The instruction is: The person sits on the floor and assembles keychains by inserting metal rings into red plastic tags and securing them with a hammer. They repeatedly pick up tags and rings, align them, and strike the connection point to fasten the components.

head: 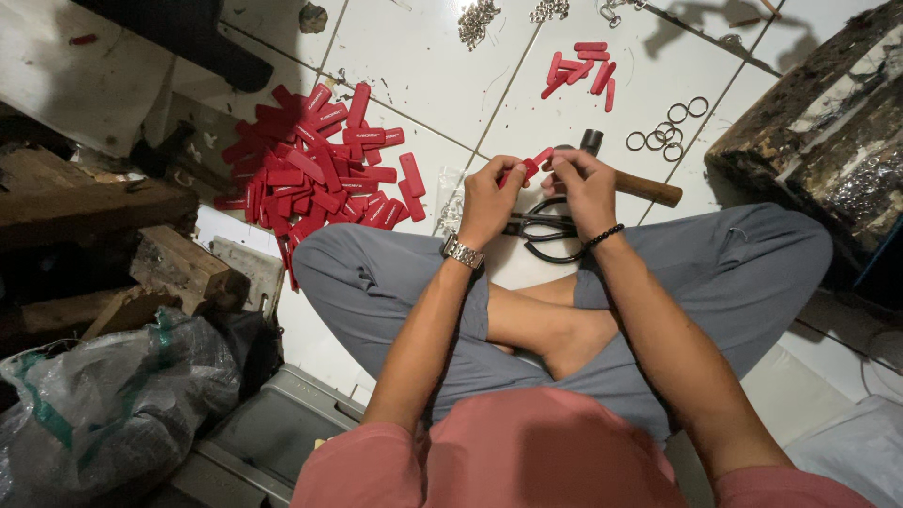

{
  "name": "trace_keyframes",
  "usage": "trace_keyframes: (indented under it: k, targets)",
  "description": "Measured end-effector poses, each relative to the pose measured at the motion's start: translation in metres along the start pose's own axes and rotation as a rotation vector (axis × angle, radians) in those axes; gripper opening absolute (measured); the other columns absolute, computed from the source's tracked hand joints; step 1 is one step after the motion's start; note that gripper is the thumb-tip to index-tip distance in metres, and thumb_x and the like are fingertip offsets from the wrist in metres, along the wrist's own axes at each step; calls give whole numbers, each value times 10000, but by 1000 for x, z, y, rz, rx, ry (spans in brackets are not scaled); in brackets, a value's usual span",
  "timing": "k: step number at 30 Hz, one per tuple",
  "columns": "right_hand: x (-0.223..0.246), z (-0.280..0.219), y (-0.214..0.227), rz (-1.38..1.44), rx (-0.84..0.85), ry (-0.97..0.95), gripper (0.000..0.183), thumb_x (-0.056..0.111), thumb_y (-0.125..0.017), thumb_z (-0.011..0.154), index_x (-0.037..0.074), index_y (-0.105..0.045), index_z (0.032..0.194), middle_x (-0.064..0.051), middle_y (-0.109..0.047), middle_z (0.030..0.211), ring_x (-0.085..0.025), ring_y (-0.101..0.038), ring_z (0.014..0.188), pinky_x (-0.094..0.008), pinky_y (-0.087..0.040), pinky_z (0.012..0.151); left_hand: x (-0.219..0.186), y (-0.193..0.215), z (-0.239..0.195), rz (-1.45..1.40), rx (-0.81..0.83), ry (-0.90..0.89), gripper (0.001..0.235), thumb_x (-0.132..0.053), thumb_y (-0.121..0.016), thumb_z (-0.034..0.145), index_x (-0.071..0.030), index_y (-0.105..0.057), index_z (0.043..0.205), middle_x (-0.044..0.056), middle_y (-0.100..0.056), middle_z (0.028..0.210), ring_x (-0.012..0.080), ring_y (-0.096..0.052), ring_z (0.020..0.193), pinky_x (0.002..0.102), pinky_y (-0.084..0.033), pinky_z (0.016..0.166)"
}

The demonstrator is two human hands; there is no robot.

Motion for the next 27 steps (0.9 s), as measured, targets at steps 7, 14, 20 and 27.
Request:
trace_keyframes:
  k: [7, 14, 20, 27]
  targets:
    - [-7, 2, -2, -1, -3, 15, 144, 116, -680, 1003, -25, -712, 1003, -235, -685, 874, -236, -708, 673, -336, -627, 570, 6, -3, 3, 2, 50, -5, 128, -268, -717, 929, -182, -785, 994, 21, -762, 729, 155, -720, 730, 296, -548, 699]
    - [20, 26, 55, -581, -53, 181, 104, 185, -727, 1014, 99, -785, 1014, -138, -738, 869, -226, -690, 798, -374, -565, 714, 0, 2, 4, 14, 52, -9, 140, -202, -678, 956, -99, -771, 970, 60, -753, 726, 183, -670, 626, 309, -515, 636]
    - [29, 94, 157, -1142, -161, 311, 126, 154, -716, 980, 52, -760, 1040, -142, -699, 922, -331, -670, 900, -460, -535, 790, -5, 1, 4, 39, 52, -45, 149, -219, -645, 957, -120, -754, 941, 6, -752, 745, 135, -654, 669, 296, -498, 678]
    - [1, 122, 164, -1346, -282, 154, 121, 112, -709, 965, 21, -706, 1044, -227, -584, 1141, -455, -627, 931, -561, -518, 788, -4, 2, 4, 68, 23, -22, 156, -244, -622, 949, -147, -743, 963, -39, -757, 775, 87, -638, 716, 293, -488, 739]
Point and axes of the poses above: each hand's wrist, its own z-axis towards the middle knuckle, its own y-axis out of the back of the hand, x = y × z, the point moved 1 cm from there along z, towards the middle knuckle
